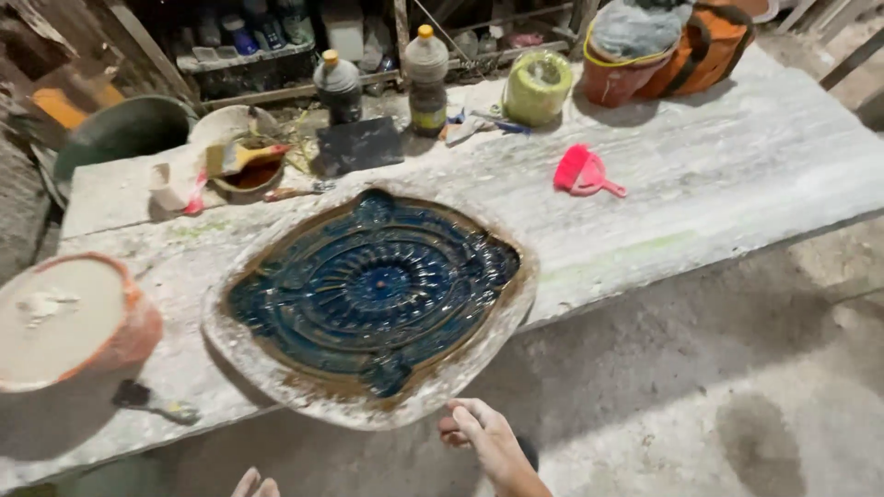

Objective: Applying a base coat to a decorative mold, mixing casting material in a bowl, and measuring a yellow strap or tape.

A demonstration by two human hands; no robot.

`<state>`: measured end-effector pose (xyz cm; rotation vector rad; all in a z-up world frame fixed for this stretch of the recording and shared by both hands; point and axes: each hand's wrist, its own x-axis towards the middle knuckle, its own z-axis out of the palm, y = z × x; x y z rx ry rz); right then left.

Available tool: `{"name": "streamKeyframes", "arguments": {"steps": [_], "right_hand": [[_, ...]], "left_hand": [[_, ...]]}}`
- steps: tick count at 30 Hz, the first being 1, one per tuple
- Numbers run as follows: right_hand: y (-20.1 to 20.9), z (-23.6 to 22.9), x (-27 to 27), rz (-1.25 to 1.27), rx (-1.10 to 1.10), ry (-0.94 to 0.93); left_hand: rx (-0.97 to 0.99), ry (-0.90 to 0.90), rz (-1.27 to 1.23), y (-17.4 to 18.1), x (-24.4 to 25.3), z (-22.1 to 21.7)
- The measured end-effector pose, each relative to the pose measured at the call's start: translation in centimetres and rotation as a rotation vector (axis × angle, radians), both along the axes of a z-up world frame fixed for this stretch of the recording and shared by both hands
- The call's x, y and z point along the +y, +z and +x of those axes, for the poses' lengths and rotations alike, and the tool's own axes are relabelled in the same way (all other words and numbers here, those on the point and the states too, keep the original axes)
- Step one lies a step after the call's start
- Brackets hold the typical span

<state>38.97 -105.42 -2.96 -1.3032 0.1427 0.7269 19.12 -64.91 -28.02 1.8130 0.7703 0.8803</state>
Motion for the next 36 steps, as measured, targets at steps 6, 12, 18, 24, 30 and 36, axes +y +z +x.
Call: {"name": "streamKeyframes", "arguments": {"steps": [6,12,18,24,30,36], "right_hand": [[0.0,7.5,-14.6,-0.119,0.106,-0.274],[-0.6,19.2,-19.3,-0.106,-0.051,-0.287],[0.3,28.9,-19.7,-0.160,-0.118,-0.305],[-0.3,36.9,-20.3,-0.313,-0.216,-0.147],[-4.4,45.3,-18.9,-0.281,-0.215,-0.016],[-2.2,48.1,-16.5,-0.369,-0.267,0.181]], "left_hand": [[0.405,-0.188,-0.343,21.0,-24.4,18.1],[0.333,-0.362,0.055,25.6,-30.6,24.7],[0.218,-0.231,-0.135,23.7,-30.9,30.2],[0.165,-0.227,-0.313,20.8,-32.4,35.6],[0.267,-0.133,-0.233,22.4,-33.8,39.9],[0.439,0.081,-0.251,26.7,-30.1,43.6]]}}
